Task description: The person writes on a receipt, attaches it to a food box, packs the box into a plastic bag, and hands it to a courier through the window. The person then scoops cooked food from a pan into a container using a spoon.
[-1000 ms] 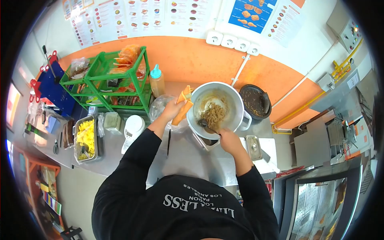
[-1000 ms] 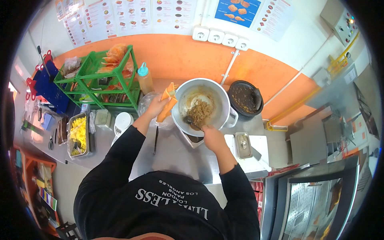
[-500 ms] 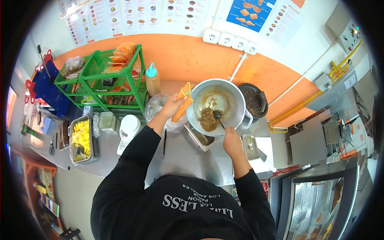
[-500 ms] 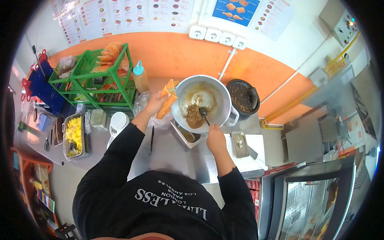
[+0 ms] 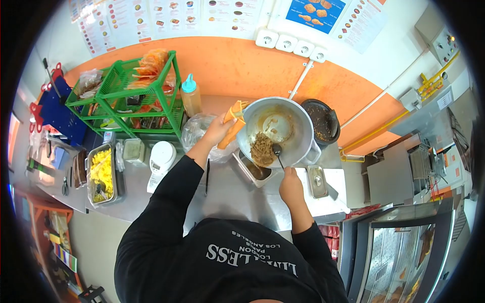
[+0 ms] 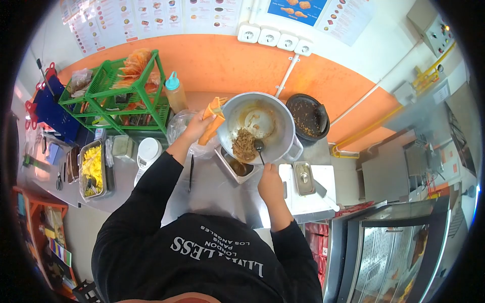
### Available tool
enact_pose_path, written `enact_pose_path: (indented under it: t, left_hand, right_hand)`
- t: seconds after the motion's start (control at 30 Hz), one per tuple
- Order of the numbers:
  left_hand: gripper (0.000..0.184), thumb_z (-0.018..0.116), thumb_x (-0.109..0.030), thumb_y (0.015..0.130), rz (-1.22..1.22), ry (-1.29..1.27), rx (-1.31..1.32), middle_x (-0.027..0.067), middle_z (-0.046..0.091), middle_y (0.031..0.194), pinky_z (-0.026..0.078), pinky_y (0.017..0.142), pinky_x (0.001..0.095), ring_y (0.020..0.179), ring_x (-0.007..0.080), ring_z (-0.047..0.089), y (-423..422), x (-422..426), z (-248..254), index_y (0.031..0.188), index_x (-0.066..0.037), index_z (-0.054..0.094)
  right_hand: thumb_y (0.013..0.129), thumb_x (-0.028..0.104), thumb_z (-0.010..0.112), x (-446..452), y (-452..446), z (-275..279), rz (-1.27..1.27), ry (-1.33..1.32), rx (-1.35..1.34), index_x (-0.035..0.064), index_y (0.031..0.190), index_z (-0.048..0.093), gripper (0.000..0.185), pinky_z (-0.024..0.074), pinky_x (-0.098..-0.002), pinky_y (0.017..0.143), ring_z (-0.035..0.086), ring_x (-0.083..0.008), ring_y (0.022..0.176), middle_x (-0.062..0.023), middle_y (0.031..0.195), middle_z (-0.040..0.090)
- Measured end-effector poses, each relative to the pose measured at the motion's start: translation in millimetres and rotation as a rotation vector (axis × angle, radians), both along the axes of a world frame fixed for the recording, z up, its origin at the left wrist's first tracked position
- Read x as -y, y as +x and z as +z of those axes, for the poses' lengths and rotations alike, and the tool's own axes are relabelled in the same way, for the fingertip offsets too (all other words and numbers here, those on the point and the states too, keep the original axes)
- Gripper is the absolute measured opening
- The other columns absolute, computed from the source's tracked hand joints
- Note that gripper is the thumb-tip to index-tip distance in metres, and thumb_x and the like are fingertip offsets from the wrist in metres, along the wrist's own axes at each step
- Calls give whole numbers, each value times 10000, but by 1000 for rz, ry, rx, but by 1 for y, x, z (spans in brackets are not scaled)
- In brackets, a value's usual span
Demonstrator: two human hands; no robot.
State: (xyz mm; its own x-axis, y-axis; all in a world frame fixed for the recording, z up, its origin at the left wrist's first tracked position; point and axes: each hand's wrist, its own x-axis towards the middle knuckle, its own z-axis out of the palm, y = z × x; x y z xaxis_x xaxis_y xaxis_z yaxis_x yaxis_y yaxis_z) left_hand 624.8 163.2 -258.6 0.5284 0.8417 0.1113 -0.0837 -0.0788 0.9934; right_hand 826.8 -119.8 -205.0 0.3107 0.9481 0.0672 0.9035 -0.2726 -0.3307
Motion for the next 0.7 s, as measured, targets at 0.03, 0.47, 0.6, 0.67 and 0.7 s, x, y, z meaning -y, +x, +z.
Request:
enact_pose_path:
  t: [0.03, 0.47, 0.6, 0.67, 0.7]
  left_hand:
    - [346, 599, -173, 1016, -2, -2, -1, 41, 677, 1161, 516, 904, 293, 1029, 114, 639, 0, 0, -1, 1330, -31, 569]
    - [378, 631, -174, 989, 12, -32, 41, 69, 682, 1175, 497, 924, 303, 1054, 136, 625, 4, 6, -3, 1330, -19, 579]
    - [392, 642, -185, 982, 37, -17, -28, 79, 682, 1190, 497, 929, 307, 1068, 139, 626, 5, 7, -2, 1333, -20, 581]
    - [378, 626, -183, 995, 31, -7, -25, 65, 678, 1176, 503, 917, 301, 1048, 130, 629, 5, 10, -2, 1333, -23, 574]
    - [363, 610, -181, 1007, 24, 4, -25, 51, 674, 1163, 509, 904, 295, 1028, 120, 632, 5, 11, -2, 1333, -26, 567]
  right_hand:
    - [806, -91, 518, 3, -3, 1, -2, -2, -1, -51, 1080, 493, 278, 550, -490, 787, 628, -467, 958, -276, 1070, 572]
    - [852, -55, 474, 2, -7, 32, -75, 118, 36, -47, 1158, 545, 314, 515, -515, 813, 617, -473, 964, -258, 1077, 614]
    - [838, -60, 507, -28, 18, 11, 28, 378, 184, -44, 1226, 530, 389, 522, -464, 827, 592, -418, 1030, -224, 1133, 585]
    - [836, -62, 506, -34, 22, 4, 48, 372, 227, -41, 1220, 533, 386, 524, -462, 827, 595, -416, 1026, -224, 1142, 583]
    - [835, -65, 505, -37, 23, 3, 65, 368, 267, -37, 1215, 536, 382, 526, -459, 827, 597, -415, 1023, -224, 1151, 581]
